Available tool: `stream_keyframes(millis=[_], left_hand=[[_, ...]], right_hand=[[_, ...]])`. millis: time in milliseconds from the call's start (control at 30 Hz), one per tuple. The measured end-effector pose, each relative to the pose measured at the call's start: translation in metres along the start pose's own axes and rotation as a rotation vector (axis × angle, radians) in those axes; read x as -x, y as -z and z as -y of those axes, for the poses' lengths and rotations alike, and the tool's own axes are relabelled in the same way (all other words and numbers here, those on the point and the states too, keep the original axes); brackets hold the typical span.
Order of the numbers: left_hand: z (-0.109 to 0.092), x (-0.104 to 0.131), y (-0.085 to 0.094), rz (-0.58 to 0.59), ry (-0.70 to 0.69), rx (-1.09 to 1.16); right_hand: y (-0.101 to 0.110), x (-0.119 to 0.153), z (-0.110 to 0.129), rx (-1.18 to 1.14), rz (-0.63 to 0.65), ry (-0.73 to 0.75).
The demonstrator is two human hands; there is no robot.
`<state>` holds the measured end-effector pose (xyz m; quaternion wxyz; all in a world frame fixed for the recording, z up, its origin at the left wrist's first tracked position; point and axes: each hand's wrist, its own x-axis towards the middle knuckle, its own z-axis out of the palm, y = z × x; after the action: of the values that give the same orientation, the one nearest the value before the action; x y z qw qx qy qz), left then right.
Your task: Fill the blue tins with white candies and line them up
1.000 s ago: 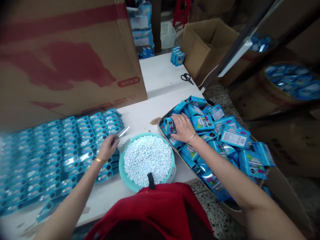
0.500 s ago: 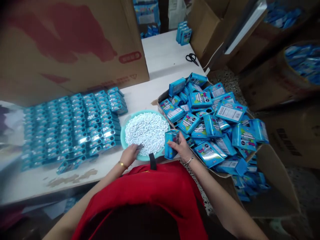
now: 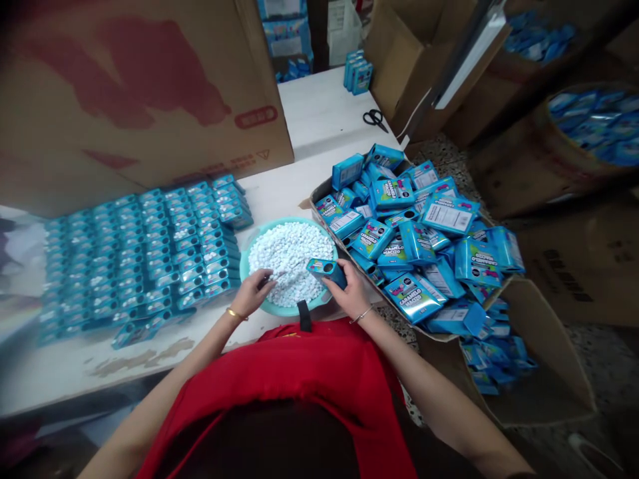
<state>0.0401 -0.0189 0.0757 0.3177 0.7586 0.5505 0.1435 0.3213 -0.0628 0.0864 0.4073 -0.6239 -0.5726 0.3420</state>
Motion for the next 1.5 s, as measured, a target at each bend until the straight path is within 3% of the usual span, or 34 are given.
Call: stream_keyframes(millis=[133,233,500,600,733,867,967,1033,1100,1167,1233,1367,1433,1500], left_hand=[[-0.021,0.001,0.044,0.030,-0.116,-0.001],[-0.041,-0.004,0.064,0.115,-0.166,-0.028],[-0.091,-0.032,0.094,0.332,-0.244,-0.358],[-0.110,-0.037,0.102,0.361,-0.213,-0.502],[-0.130,-0.037,0.104,0.342,-0.224,-0.536],[-0.133,-0.033,0.104,0.331,-0.254,-0.561],[-0.110,-0.027,0.106,0.279,-0.241,-0.531],[-0.080,-0.022,0.102,0.222,-0.160,-0.504],[-0.044,-0.015,0.086,0.228,-0.016,-0.514],[-0.012,-0.011,0.057,0.283,0.114,-0.515],[0.007,-0.011,0.021,0.287,0.164,-0.431],[0.013,-0.020,-0.038,0.201,0.148,-0.281],[0.012,-0.023,-0.048,0.182,0.143,-0.255],[0.014,-0.021,-0.044,0.164,0.131,-0.204]], right_hand=[[-0.009,-0.012,-0.001,0.155,0.036,0.162],[-0.017,-0.018,-0.001,0.200,0.082,0.231],[-0.030,-0.026,0.002,0.265,0.150,0.362],[-0.032,-0.025,0.000,0.284,0.172,0.355],[-0.035,-0.024,-0.002,0.277,0.169,0.333],[-0.037,-0.023,-0.003,0.257,0.148,0.349],[-0.033,-0.023,-0.001,0.233,0.137,0.347],[-0.028,-0.023,0.002,0.211,0.121,0.304],[-0.023,-0.023,0.004,0.184,0.083,0.220],[-0.018,-0.022,0.005,0.158,0.044,0.133],[-0.014,-0.021,0.004,0.134,0.009,0.073],[-0.014,-0.019,-0.001,0.090,-0.030,0.018],[-0.015,-0.017,-0.003,0.083,-0.045,0.009],[-0.015,-0.015,-0.005,0.080,-0.064,0.010]])
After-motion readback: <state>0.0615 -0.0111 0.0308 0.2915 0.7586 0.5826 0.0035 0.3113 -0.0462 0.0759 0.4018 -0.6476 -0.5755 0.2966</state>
